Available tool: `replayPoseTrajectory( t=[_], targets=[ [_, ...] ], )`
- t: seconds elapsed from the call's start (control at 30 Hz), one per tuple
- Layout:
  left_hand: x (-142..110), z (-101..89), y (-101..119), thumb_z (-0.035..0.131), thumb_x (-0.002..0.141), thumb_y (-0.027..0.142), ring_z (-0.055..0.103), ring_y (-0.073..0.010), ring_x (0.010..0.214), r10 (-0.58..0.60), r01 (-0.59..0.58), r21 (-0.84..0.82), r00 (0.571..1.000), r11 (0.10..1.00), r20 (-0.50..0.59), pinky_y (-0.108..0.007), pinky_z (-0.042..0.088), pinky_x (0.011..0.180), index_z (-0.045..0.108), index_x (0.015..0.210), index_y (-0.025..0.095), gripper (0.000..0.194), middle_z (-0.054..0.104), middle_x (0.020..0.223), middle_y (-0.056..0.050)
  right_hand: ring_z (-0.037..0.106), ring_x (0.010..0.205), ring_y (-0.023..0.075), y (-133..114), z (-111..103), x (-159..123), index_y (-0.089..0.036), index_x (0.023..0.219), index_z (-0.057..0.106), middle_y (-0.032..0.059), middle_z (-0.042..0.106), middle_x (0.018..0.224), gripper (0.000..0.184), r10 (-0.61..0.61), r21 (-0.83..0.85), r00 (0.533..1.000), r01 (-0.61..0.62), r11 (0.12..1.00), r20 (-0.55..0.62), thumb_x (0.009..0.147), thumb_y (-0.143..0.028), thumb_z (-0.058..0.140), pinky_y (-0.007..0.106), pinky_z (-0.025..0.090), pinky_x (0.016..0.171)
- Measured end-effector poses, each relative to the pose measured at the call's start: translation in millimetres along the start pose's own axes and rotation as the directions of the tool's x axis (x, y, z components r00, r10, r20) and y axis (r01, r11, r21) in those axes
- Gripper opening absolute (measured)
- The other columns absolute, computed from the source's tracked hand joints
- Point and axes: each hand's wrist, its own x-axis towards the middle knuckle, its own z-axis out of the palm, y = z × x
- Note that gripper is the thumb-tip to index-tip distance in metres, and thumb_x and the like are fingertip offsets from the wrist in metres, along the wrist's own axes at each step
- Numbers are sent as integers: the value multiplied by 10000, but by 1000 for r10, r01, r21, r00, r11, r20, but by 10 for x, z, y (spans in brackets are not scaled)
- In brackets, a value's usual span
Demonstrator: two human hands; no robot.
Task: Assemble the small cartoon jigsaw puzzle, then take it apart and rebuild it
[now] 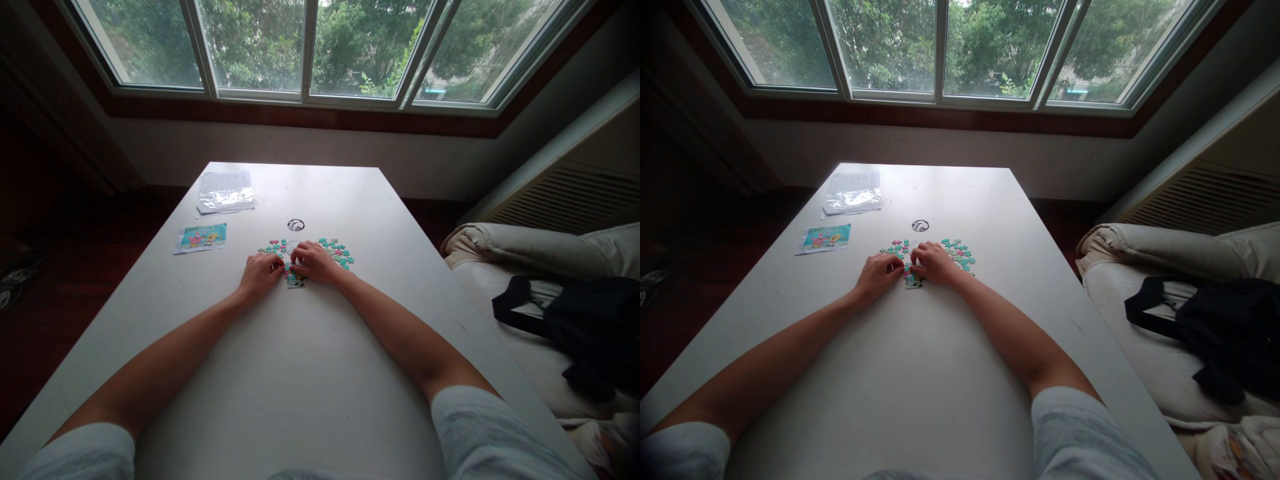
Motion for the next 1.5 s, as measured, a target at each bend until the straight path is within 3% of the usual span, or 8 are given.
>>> replayPoseTrajectory(
  t=[0.43,0.97,1.33,1.5],
  targets=[
    [-16,9,-9,700,878,336,594,-241,906,33,-34,69,999,997,22,-388,368,874,724,878,273,68,709,860,-20,524,904,210,-16,-10,2,-232,943,675,38,634,923,128,4,8,1000,-4,1000,-3,870,-327,720,327,342,844],
    [-16,35,27,655,880,273,592,-251,953,40,-42,69,999,997,37,-403,372,892,742,878,286,88,718,914,-31,533,904,208,5,33,15,-231,939,670,39,643,933,133,2,-11,1000,-2,1000,-5,871,-333,721,327,346,858],
    [101,-86,-289,586,920,219,574,-282,1047,-75,85,66,987,994,-142,-433,391,904,750,958,292,183,723,1057,-47,548,915,213,124,-15,35,-229,945,695,46,670,908,100,19,-11,995,-21,1000,-102,954,-278,608,345,345,853],
    [108,-57,-305,570,906,165,531,-286,1192,9,-2,64,995,998,-98,-458,396,1013,752,1082,306,289,708,1186,-43,524,1030,248,86,26,36,-261,1087,707,76,656,1062,167,-2,-82,997,-5,997,-79,963,-260,595,374,361,885]
  ],
)
